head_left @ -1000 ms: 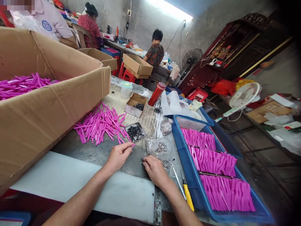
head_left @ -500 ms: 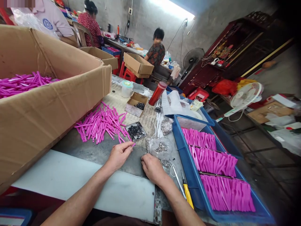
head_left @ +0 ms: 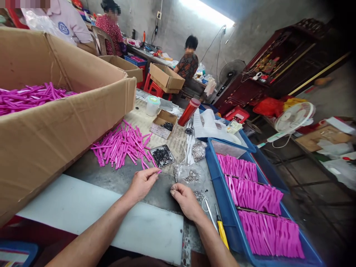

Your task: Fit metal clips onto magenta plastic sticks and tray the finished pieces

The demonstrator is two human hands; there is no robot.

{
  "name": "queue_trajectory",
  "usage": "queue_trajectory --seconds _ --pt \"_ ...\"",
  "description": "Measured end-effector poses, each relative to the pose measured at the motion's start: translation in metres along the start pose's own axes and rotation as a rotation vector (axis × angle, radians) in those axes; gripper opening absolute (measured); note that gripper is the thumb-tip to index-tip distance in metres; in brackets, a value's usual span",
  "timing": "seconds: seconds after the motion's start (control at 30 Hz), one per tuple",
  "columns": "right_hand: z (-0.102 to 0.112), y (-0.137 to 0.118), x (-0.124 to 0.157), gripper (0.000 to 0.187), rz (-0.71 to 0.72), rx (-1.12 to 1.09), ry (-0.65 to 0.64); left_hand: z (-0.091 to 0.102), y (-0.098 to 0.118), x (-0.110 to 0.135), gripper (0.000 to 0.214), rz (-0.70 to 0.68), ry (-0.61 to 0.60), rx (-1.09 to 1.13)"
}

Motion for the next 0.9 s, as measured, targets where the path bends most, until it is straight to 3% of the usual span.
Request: queue_trajectory --seconds 0.17,0.37,0.5,0.73,0.9 --pt "-0.010 -0.009 0.000 0.016 0.136 0.449 -0.046 0.001 0.000 0.000 0.028 -0.001 -0.003 -0.013" --pt "-0.018 -0.008 0.000 0.017 0.181 0.660 -0.040 0.001 0.003 0.001 0.029 -0.012 -0.006 -0.042" --pt "-0.018 -0.006 -0.001 0.018 0.185 0.666 -0.009 0.001 0.003 0.002 0.028 -0.021 -0.005 -0.046" --pt "-0.008 0.000 -0.001 0.014 0.191 0.438 0.091 0.001 0.003 0.002 0.027 -0.038 0.003 -0.043" --pt "-0.008 -0.001 0.002 0.013 0.260 0.435 0.087 0.002 0.003 0.002 0.026 -0.056 0.012 -0.039"
Point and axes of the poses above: each hand's wrist, its own x-axis away from the middle knuckle, its own z-axis out of the back of the hand, y = z × x, the point moved 4 cm from there along -x, towards the middle knuckle, and after that the axes turned 5 degrees about x, right-handed, at the moved point
